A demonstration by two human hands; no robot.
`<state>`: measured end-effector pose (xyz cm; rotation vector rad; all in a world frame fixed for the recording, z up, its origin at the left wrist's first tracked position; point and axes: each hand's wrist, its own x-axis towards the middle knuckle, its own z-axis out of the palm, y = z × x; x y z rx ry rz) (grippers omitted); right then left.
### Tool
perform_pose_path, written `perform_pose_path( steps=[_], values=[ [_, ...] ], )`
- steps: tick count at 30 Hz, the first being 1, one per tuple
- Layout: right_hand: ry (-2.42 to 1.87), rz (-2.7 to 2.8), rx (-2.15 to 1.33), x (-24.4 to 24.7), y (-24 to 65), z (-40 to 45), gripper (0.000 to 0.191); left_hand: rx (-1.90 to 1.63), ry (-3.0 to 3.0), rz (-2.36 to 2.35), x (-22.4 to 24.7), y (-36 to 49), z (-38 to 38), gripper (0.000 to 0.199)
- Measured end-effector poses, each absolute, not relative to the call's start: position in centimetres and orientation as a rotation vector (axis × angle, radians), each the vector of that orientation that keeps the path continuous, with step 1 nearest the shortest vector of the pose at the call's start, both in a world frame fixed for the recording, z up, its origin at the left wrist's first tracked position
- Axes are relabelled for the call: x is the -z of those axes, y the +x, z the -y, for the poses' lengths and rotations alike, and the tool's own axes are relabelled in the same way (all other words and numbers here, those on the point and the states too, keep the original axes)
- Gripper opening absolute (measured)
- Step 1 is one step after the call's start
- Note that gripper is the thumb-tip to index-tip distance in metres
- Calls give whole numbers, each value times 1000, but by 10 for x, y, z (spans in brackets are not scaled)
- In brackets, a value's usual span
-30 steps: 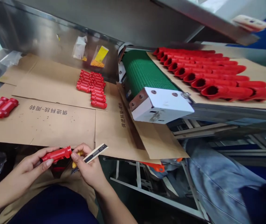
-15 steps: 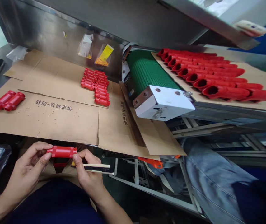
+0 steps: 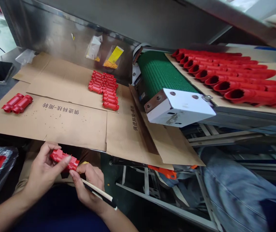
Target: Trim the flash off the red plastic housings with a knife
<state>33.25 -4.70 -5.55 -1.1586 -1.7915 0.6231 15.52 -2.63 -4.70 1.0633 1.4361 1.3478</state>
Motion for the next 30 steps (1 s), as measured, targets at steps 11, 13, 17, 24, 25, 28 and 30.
perform_pose_path(
  steps=[11, 13, 17, 24, 25, 28, 30],
  values=[
    [-1121, 1786, -675, 58, 336, 41, 21, -1288, 1519, -1588, 53, 139, 15, 28],
    [-1091, 1804, -735, 56, 339, 38, 22, -1222, 1457, -1696, 45, 130, 10, 33],
    [-906, 1967, -832, 47, 344, 30, 20, -1051, 1562, -1610, 24, 121, 5, 30],
    [-1028, 1729, -925, 35, 346, 17, 22, -981, 1072, -1176, 33, 118, 13, 33],
    [-1072, 1685, -1005, 35, 345, 16, 28, -1015, 988, -1152, 38, 116, 14, 36],
    [-1125, 1608, -1268, 35, 341, 13, 43, -1009, 852, -1068, 50, 111, 16, 37],
    [-1112, 1528, -1437, 35, 336, 13, 44, -1008, 897, -1071, 53, 108, 15, 37]
  ],
)
